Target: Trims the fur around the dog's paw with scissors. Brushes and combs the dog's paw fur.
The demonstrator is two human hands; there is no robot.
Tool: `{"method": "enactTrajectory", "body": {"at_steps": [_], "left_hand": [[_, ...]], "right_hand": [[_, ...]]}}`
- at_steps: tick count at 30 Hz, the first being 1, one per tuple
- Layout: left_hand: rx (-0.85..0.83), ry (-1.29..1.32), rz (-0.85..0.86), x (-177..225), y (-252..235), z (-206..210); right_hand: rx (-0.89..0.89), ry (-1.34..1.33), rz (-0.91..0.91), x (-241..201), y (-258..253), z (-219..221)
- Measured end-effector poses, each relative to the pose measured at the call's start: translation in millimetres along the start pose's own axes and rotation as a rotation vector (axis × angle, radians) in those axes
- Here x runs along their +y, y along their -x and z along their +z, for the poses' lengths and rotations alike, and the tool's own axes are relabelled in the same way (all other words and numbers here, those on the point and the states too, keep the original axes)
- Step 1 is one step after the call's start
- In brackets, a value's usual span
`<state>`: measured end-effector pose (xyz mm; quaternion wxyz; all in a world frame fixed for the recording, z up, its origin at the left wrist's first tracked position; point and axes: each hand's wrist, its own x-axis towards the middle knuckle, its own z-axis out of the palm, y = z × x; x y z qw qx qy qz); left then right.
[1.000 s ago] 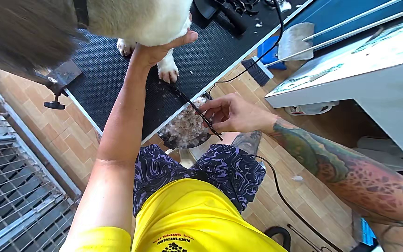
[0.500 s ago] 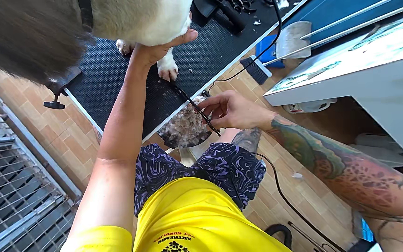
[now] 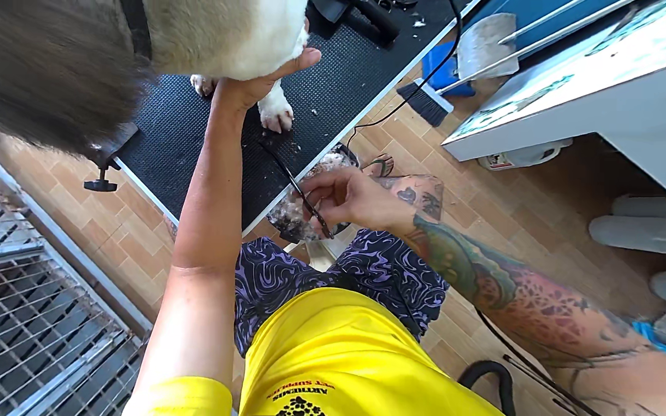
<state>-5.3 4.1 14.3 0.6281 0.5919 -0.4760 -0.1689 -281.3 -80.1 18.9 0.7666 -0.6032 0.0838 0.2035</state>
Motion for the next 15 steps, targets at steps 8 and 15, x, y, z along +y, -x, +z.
{"method": "enactTrajectory", "body": {"at_steps": [8,15], "left_hand": [[-0.001,-0.010,0.013,0,0,-1],[-0.017,-0.014,0.012,-3,1,-3]], "right_hand": [[-0.039,-0.522,-0.178,41,-11,33],[0.064,-0.475,-0.162,35,-18,33]]}}
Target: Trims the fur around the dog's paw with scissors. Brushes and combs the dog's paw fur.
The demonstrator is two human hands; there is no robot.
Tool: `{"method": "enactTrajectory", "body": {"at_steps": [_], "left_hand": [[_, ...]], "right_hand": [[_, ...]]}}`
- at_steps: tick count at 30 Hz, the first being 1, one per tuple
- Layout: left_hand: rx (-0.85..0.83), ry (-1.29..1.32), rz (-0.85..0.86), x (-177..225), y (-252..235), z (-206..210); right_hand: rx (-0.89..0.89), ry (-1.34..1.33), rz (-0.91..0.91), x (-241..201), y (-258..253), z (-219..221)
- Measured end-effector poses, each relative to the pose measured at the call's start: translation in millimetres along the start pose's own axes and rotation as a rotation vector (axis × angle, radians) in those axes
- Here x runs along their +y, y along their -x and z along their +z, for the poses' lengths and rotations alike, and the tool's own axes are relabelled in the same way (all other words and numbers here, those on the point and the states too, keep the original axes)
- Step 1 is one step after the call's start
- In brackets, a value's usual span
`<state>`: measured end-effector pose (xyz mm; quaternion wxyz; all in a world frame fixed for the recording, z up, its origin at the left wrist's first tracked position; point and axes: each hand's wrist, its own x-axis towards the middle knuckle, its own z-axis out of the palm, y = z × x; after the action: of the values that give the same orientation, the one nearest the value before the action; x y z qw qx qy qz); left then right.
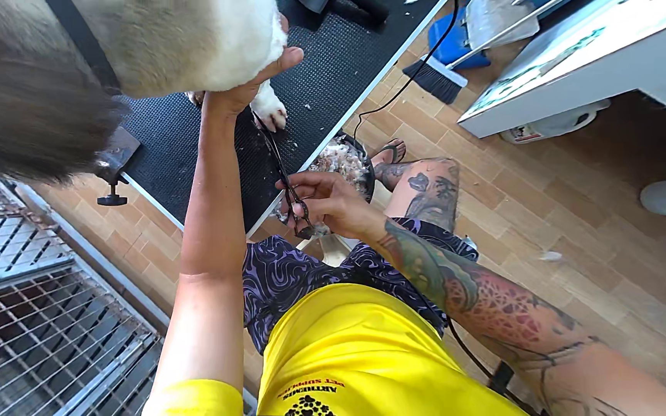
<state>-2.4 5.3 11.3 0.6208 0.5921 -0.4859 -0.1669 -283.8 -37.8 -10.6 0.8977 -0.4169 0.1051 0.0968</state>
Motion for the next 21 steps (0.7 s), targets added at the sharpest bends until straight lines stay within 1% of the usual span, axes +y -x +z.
{"method": "enactTrajectory", "body": {"at_steps": [7,10,15,18,21], "left_hand": [[-0.001,0.017,0.001,-1,0,-1],[-0.009,0.021,0.002,1,0,-1],[-0.023,0.049,0.027,0,0,0],[-0.019,0.046,0.026,-1,0,0],[-0.025,0.043,0.026,0,0,-1]], "right_hand": [[0.010,0.041,-0.028,3,1,1],[0.013,0.019,-0.015,3,2,5],[0.057,0.009,-0.026,-1,-2,11],[0.074,0.046,-0.039,1,-3,13],[0.071,0.054,-0.049,4,-2,15]]}}
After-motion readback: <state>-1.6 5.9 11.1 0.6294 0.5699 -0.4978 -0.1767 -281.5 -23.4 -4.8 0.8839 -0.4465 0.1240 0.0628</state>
